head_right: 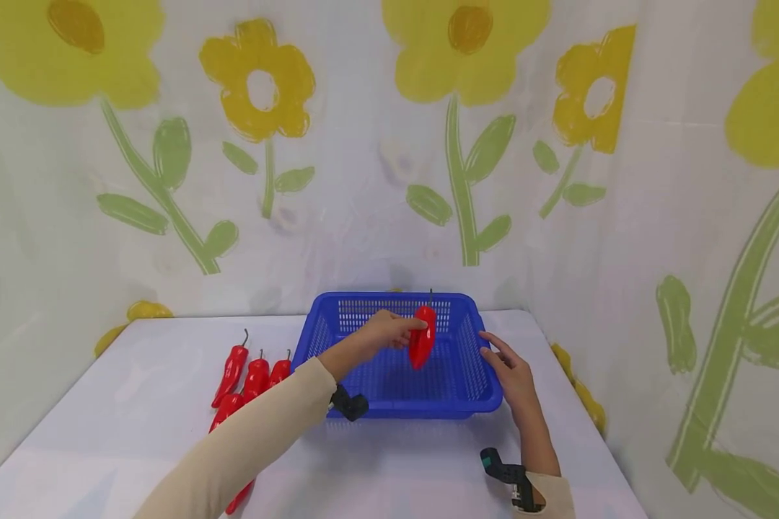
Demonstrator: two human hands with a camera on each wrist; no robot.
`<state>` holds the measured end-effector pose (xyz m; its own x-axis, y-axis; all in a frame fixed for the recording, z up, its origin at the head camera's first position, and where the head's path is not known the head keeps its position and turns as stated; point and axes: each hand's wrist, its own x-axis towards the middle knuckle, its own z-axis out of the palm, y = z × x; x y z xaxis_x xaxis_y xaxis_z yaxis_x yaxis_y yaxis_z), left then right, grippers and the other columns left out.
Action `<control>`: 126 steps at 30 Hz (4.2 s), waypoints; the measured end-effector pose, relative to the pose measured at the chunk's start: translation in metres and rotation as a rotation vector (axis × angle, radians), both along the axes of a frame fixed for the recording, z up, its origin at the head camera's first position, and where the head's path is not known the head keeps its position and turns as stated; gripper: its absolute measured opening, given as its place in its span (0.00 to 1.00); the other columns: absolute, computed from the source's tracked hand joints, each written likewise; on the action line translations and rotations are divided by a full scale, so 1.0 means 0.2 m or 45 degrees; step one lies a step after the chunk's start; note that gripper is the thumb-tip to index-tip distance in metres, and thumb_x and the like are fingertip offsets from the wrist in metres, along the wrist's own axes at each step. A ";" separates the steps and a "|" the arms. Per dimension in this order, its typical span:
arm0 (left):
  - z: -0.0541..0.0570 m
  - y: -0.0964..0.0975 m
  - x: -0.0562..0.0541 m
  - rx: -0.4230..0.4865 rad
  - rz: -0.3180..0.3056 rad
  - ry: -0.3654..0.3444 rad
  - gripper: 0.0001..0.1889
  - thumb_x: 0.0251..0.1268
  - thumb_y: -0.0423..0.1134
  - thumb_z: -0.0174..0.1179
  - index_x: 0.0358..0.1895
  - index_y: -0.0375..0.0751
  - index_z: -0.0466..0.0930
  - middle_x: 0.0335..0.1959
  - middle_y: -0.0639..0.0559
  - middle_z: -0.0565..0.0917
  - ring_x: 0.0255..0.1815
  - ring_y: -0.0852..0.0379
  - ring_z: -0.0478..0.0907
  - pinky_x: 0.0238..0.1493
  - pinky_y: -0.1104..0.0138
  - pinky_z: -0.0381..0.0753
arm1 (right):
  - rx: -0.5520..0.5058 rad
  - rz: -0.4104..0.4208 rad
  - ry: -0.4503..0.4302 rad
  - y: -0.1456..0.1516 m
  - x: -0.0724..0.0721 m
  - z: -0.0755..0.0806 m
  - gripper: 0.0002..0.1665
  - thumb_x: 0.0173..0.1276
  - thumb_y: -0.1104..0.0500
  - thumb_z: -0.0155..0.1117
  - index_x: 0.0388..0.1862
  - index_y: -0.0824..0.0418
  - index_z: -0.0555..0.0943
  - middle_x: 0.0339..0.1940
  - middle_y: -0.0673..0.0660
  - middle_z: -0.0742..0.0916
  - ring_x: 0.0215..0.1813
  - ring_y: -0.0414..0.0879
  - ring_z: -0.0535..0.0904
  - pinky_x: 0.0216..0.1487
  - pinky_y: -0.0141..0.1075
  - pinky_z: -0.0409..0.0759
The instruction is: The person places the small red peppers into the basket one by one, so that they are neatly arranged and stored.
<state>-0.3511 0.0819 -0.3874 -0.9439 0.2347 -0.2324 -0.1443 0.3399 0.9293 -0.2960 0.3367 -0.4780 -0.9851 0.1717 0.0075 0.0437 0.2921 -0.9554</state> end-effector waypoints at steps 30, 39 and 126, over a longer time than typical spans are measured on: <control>-0.11 0.14 -0.13 0.125 0.021 -0.132 0.23 0.60 0.39 0.71 0.50 0.25 0.74 0.31 0.41 0.84 0.34 0.47 0.86 0.51 0.53 0.84 | 0.016 -0.015 0.010 0.00 0.00 -0.02 0.35 0.72 0.33 0.55 0.75 0.42 0.70 0.63 0.63 0.79 0.63 0.57 0.74 0.66 0.58 0.70; -0.13 0.18 -0.16 0.064 -0.124 -0.213 0.27 0.59 0.34 0.72 0.55 0.22 0.70 0.33 0.37 0.85 0.39 0.41 0.87 0.52 0.51 0.83 | -0.007 -0.028 0.013 0.00 0.00 -0.02 0.34 0.73 0.35 0.56 0.74 0.43 0.71 0.60 0.61 0.80 0.59 0.54 0.75 0.64 0.50 0.74; -0.16 -0.42 0.08 0.527 -0.181 0.112 0.20 0.72 0.45 0.61 0.53 0.29 0.82 0.43 0.41 0.84 0.49 0.44 0.82 0.57 0.58 0.80 | -0.039 -0.060 -0.022 0.00 -0.02 -0.02 0.32 0.72 0.34 0.57 0.72 0.39 0.72 0.63 0.61 0.79 0.61 0.56 0.76 0.61 0.48 0.78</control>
